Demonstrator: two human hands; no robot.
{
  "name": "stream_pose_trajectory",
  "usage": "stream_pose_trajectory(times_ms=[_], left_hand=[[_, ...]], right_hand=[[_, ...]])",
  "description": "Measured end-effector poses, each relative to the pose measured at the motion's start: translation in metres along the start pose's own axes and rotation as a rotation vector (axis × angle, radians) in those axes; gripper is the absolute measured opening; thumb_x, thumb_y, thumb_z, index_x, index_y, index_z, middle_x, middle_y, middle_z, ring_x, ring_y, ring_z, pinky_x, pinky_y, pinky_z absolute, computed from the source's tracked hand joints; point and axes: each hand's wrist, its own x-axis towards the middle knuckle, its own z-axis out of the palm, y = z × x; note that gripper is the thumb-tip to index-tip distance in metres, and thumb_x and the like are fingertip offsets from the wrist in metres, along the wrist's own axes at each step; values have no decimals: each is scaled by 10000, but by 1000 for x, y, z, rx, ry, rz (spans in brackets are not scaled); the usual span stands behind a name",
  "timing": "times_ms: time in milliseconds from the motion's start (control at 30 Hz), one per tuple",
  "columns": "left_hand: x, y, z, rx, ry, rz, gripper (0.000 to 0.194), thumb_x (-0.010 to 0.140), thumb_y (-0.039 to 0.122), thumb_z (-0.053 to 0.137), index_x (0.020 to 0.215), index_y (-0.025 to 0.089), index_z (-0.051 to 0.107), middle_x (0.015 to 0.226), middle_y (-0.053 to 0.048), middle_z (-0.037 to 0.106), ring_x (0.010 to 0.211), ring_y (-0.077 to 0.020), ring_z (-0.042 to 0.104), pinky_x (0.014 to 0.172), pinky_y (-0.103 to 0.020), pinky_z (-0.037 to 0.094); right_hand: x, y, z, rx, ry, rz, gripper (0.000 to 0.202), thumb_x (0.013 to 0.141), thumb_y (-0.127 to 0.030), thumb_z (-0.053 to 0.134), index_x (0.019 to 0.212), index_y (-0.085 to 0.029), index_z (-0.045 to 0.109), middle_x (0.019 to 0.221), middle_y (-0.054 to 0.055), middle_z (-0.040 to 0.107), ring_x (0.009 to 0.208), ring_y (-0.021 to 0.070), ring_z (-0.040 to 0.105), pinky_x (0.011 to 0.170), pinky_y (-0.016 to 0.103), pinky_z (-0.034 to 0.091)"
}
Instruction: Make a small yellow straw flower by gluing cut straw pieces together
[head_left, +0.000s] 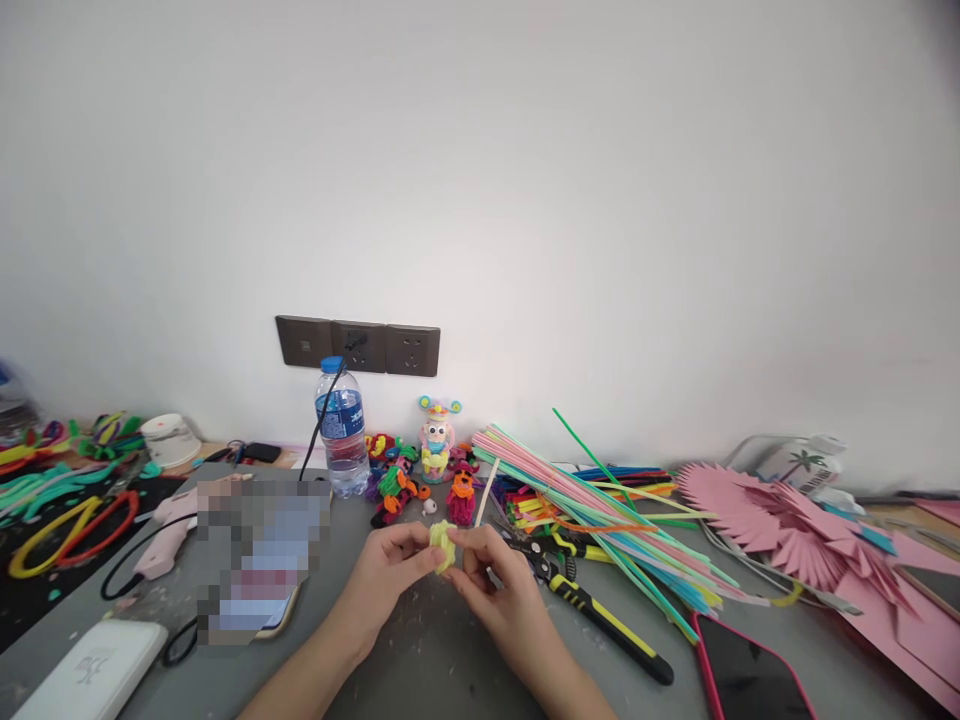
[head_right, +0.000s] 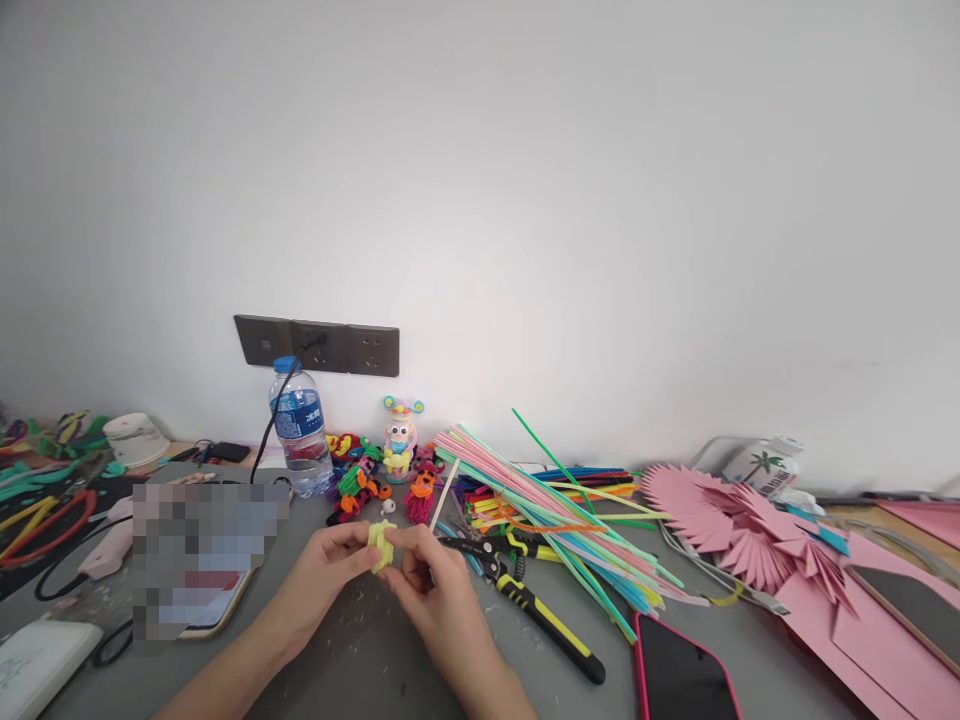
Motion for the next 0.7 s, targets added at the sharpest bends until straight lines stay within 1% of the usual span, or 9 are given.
stream_pose_trajectory(times_ms=[233, 400, 567, 700], left_hand=[[0, -1, 0, 1, -15, 6, 319, 663, 441, 781, 730, 132, 745, 723, -57, 684, 735, -202, 579, 703, -288, 445], [0, 3, 1, -16, -76, 5, 265, 715, 383, 753, 821, 140, 765, 792, -67, 710, 813, -217, 590, 770, -295, 443], [-1, 9, 1, 9, -89, 31, 241, 733, 387, 738, 735, 147, 758, 717, -44, 676, 764, -195, 567, 729, -260, 428], [0, 9, 1, 29, -66, 39, 264, 746, 406, 722, 746, 143, 753, 727, -40, 661, 756, -182, 541, 717, -249, 412]], right_hand=[[0, 2, 1, -10, 6, 3, 183, 884, -241, 574, 1060, -191, 597, 613, -75, 334, 533, 104, 336, 499, 205, 268], [-1, 3, 1, -53, 8, -25, 191, 881, -198, 565, 1071, -196, 589, 626, -73, 337, 538, 102, 344, 504, 205, 268], [-2, 2, 2, -64, 2, -32, 203, 885, -179, 548, 1085, -202, 574, 634, -72, 340, 535, 101, 345, 502, 203, 272], [-2, 2, 2, -49, -9, -19, 221, 888, -166, 536, 1105, -203, 555, 636, -75, 329, 541, 103, 339, 502, 202, 266]])
